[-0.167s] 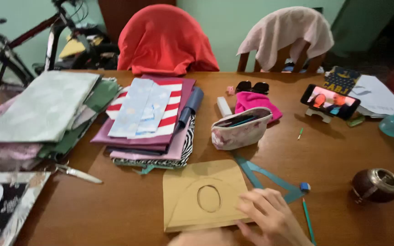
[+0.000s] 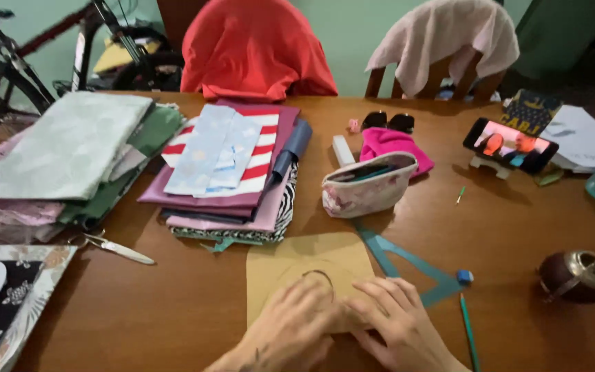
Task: Tracing a cardboard template onto fabric using a pencil on a work table
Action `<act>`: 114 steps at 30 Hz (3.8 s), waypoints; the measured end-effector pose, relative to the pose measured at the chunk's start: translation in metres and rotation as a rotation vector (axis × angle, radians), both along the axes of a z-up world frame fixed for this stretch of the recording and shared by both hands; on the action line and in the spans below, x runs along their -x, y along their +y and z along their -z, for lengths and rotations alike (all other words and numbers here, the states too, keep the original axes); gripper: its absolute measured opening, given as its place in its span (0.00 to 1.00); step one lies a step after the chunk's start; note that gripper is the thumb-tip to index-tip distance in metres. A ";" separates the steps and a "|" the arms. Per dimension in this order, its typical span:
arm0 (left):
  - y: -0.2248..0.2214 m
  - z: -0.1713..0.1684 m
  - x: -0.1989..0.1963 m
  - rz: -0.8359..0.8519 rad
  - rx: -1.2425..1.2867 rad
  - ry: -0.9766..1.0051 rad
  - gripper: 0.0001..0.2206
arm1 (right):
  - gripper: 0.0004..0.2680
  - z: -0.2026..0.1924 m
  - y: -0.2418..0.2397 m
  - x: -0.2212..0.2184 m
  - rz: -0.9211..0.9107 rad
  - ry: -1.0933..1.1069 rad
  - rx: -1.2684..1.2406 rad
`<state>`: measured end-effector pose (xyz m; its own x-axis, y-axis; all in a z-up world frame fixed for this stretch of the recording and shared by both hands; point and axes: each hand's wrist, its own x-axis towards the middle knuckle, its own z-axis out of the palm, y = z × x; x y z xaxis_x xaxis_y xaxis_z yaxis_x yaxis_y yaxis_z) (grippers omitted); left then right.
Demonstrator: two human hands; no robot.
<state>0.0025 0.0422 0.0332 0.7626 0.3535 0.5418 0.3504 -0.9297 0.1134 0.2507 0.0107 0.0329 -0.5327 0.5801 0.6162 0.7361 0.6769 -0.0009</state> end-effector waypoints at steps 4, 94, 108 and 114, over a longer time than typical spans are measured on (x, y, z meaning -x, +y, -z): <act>0.008 -0.002 0.003 -0.101 0.086 0.017 0.16 | 0.12 -0.007 -0.005 0.007 0.039 -0.044 0.046; -0.040 0.036 0.035 -0.222 -0.232 0.281 0.44 | 0.30 0.037 -0.007 -0.094 0.574 -0.298 0.293; -0.047 0.032 0.175 -0.663 -0.143 0.396 0.45 | 0.28 0.004 0.061 -0.090 0.431 -0.140 0.245; 0.022 -0.062 0.134 -0.489 0.037 0.078 0.15 | 0.13 -0.043 0.107 0.053 -0.037 0.341 0.567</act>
<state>-0.1310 0.0637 0.0951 0.5399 0.6981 0.4702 0.7534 -0.6499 0.0998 0.1977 0.1176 0.0760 -0.3879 0.8492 0.3583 0.6077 0.5279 -0.5933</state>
